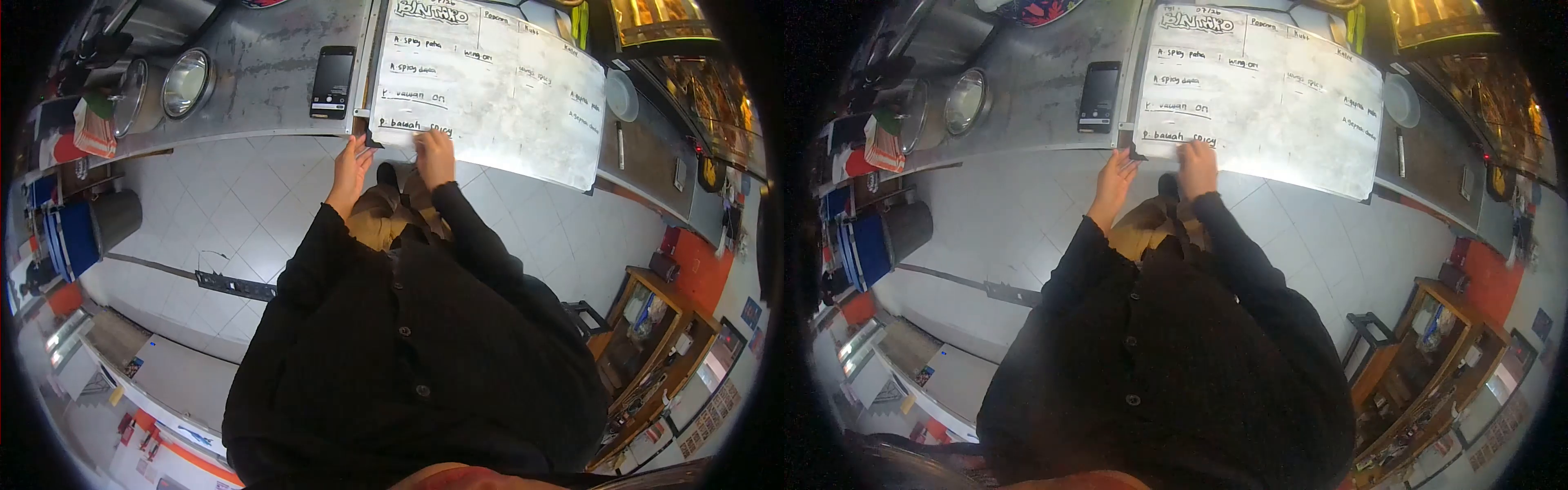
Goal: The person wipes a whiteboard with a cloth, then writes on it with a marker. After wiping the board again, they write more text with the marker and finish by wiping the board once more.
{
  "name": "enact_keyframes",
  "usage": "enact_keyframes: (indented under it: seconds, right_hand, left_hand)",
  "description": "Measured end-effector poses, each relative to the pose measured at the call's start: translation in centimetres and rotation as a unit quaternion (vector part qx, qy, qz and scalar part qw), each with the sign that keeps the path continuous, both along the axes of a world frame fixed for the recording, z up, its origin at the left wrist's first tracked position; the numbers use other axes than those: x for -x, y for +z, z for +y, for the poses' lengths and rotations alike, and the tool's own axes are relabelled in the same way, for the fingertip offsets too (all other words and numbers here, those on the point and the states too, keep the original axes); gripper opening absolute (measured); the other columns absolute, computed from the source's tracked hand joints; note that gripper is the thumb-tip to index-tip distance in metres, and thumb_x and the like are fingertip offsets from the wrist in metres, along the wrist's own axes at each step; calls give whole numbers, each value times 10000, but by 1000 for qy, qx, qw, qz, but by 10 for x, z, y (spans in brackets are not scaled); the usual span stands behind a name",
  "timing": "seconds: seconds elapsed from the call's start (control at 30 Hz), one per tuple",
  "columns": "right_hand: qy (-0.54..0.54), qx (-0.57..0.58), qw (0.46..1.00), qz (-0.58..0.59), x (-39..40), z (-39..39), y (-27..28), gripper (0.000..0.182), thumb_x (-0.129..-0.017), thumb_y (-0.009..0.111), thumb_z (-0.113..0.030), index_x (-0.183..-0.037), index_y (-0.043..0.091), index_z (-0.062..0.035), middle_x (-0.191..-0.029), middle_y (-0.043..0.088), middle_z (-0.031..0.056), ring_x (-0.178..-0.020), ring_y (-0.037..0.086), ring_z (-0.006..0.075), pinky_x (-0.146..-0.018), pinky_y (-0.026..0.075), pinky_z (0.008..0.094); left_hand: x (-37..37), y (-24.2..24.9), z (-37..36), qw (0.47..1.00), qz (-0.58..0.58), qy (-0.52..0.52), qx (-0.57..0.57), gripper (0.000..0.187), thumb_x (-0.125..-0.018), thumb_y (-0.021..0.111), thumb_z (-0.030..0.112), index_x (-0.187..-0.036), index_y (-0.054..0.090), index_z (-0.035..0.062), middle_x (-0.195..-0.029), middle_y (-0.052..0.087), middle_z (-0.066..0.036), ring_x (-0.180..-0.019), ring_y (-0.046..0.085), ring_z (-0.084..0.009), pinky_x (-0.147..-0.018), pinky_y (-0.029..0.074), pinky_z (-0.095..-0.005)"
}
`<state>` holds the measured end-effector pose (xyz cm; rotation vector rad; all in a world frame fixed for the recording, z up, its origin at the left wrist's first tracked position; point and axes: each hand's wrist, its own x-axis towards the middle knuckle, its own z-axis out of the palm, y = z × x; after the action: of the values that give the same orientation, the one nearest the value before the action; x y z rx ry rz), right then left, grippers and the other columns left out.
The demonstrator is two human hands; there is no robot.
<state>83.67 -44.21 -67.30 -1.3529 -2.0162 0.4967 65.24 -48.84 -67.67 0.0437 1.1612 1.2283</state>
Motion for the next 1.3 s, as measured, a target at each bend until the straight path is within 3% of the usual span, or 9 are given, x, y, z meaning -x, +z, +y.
enact_keyframes:
  seconds: [0.23, 0.27, 0.3, 0.33, 0.4, 0.47, 0.63, 0.93, 1.3]
  right_hand:
    - [116, 187, 954, 203, 26, -28, 53, 66, -832, 624, -105, -837, 618, -40, -819, 597, 89, -748, 592, 247, -683, 469, 342]
    - [51, 413, 822, 389, 11, -27, 60, 111, -856, 617, -150, -890, 603, -45, -821, 597, 70, -728, 593, 213, -675, 474, 327]
    - [-19, 593, 602, 534, -5, -25, 63, 159, -880, 610, -195, -942, 588, -50, -823, 597, 52, -709, 595, 179, -667, 479, 311]
    - [12, 576, 548, 607, -22, -27, 53, 215, -899, 593, -225, -1032, 548, -62, -838, 588, 24, -723, 585, 137, -671, 486, 282]
    - [-32, 546, 538, 642, -41, -26, 69, 197, -906, 581, -212, -1034, 543, -67, -844, 599, 28, -737, 593, 144, -677, 491, 279]
    - [-31, 531, 543, 650, -53, -25, 75, 193, -908, 579, -206, -1036, 551, -64, -858, 606, 29, -749, 594, 138, -687, 491, 276]
    - [-82, 470, 584, 657, -61, -21, 102, 173, -907, 579, -140, -1038, 589, -28, -901, 613, 20, -809, 588, 105, -717, 484, 248]
    - [-179, 146, 860, 455, -119, -10, 98, 128, -829, 663, -59, -934, 627, 5, -892, 641, 39, -801, 571, 80, -717, 451, 220]
    - [-220, 238, 769, 551, -244, 18, 149, 104, -822, 665, -30, -919, 637, -3, -847, 635, 18, -762, 582, 75, -691, 451, 206]
  left_hand:
    - [-1, -5, -6, 997, -40, 68, 16, 541, -921, 519, 372, -1257, 433, -42, -1273, 415, -186, -1188, 456, -300, -1042, 339, -410]
    - [-2, -8, -7, 992, -64, 104, 46, 514, -918, 529, 355, -1225, 451, -50, -1249, 438, -188, -1183, 459, -304, -1039, 350, -421]
    - [-2, -9, -11, 992, -65, 102, 45, 514, -918, 529, 355, -1225, 451, -50, -1249, 438, -188, -1183, 459, -304, -1039, 350, -421]
    - [-3, -9, -16, 990, -97, 72, 77, 468, -932, 511, 342, -1184, 473, -50, -1195, 481, -180, -1144, 499, -301, -991, 392, -397]
    - [-9, -2, -22, 985, -128, 37, 109, 427, -945, 494, 328, -1144, 494, -50, -1142, 524, -173, -1104, 539, -297, -943, 433, -373]
    - [-26, 28, -19, 960, -212, -175, 61, 406, -942, 507, 324, -1129, 521, -36, -1077, 574, -146, -1050, 570, -260, -920, 447, -355]
    - [-84, 104, 13, 941, -145, -292, -87, 353, -944, 511, 309, -1108, 552, 0, -1072, 594, -89, -1019, 572, -183, -919, 441, -324]
    - [-155, 96, 48, 920, -153, -350, -90, 255, -923, 558, 220, -1102, 560, 38, -1040, 585, -20, -951, 549, -100, -857, 434, -262]
    - [-272, 138, 86, 909, -195, -343, -132, 282, -936, 533, 210, -1127, 528, 2, -1089, 581, -65, -1014, 553, -146, -897, 443, -313]
